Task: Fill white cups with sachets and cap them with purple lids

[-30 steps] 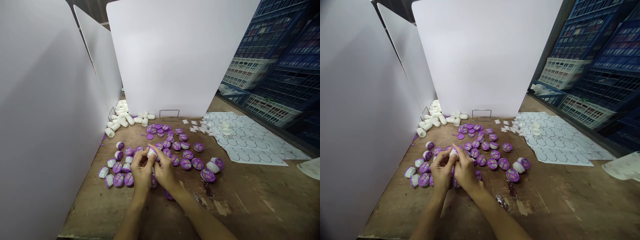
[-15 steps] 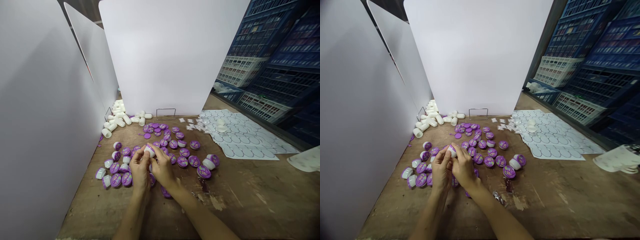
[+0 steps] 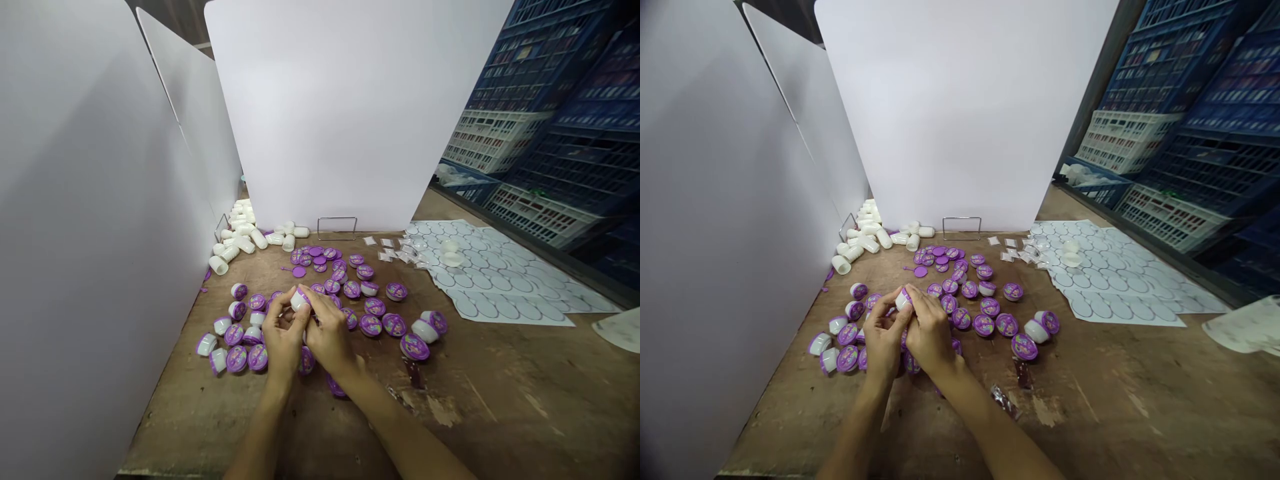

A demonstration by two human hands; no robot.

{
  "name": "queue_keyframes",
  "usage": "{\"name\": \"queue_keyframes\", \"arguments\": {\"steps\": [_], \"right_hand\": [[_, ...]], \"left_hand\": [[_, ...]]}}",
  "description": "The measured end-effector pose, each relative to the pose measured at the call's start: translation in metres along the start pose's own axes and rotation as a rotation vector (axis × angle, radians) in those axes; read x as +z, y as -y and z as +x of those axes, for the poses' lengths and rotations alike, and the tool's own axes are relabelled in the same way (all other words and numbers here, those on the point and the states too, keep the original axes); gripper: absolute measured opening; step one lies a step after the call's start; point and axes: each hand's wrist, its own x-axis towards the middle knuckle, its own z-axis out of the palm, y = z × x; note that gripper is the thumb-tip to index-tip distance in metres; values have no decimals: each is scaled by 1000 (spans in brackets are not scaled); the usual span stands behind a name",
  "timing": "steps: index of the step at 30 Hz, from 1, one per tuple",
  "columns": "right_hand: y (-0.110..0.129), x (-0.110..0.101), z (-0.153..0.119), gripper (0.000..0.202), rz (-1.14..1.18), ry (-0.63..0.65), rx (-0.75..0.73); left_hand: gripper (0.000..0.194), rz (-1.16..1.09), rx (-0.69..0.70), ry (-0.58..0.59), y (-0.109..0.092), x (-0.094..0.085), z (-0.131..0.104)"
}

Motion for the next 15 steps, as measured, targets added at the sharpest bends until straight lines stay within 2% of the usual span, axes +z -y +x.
{"name": "queue_keyframes", "arguments": {"steps": [5,9,15], "right_hand": [[0,-2,-3,45,-11,51,16],[4,-3,-7,44,-34,-8,17],[-1,1,-14,45,-50,-59,-7]], "left_hand": [[31,26,0,-24,1,4,-2],[29,-37,-48,-80,-1,8,-4],[34,-211,-230,-1,-1,7,2]]}}
